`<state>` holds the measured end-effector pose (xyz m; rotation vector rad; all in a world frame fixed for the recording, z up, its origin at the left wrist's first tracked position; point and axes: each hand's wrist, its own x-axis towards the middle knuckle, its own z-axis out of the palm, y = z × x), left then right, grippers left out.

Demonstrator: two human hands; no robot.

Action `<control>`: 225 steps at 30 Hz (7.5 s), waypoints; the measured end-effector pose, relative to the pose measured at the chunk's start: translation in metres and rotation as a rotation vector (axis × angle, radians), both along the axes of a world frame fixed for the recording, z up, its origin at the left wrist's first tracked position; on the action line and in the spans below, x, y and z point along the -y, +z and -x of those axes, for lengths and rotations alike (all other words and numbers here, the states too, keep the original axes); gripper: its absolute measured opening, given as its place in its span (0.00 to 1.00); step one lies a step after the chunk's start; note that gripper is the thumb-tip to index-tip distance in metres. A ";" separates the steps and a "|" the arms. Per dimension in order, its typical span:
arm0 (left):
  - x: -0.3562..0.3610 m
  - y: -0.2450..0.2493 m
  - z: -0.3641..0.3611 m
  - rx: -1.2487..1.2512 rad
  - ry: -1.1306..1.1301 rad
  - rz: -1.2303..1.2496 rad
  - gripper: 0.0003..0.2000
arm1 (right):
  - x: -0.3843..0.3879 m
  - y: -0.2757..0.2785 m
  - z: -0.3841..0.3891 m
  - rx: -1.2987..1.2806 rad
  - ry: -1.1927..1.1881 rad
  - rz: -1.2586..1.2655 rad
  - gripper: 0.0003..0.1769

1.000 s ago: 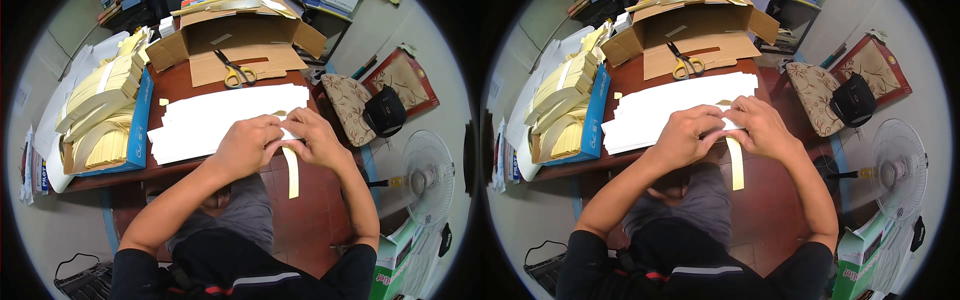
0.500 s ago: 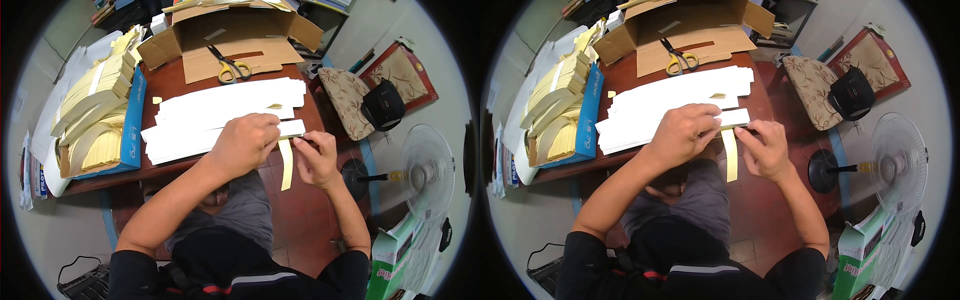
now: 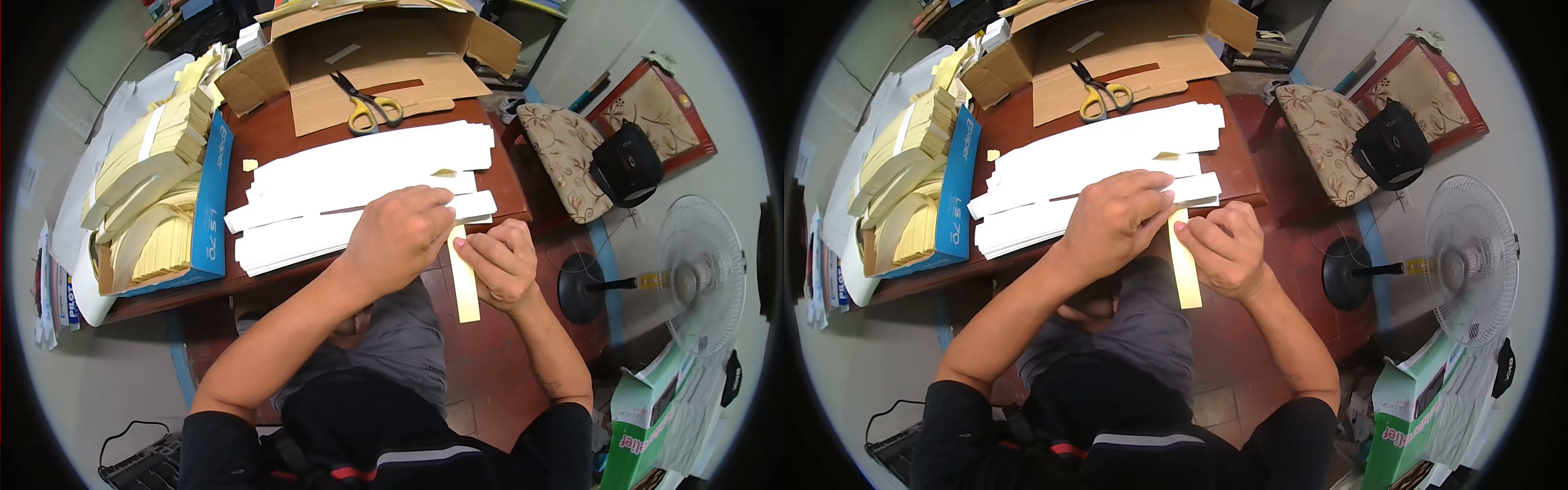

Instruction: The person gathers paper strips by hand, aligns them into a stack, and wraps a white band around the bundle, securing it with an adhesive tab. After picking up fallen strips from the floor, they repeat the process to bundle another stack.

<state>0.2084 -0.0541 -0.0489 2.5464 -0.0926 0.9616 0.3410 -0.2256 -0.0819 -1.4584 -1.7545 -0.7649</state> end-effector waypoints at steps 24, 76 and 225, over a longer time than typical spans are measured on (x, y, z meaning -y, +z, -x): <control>-0.011 0.003 -0.002 -0.055 -0.107 0.262 0.08 | -0.026 0.050 -0.019 -0.850 0.036 0.403 0.08; -0.016 0.022 0.002 -0.334 0.248 0.286 0.11 | -0.004 0.066 0.007 -0.015 -0.360 0.544 0.41; -0.007 -0.004 0.170 -0.946 -0.342 1.621 0.15 | -0.026 0.067 0.097 -0.608 0.490 0.842 0.13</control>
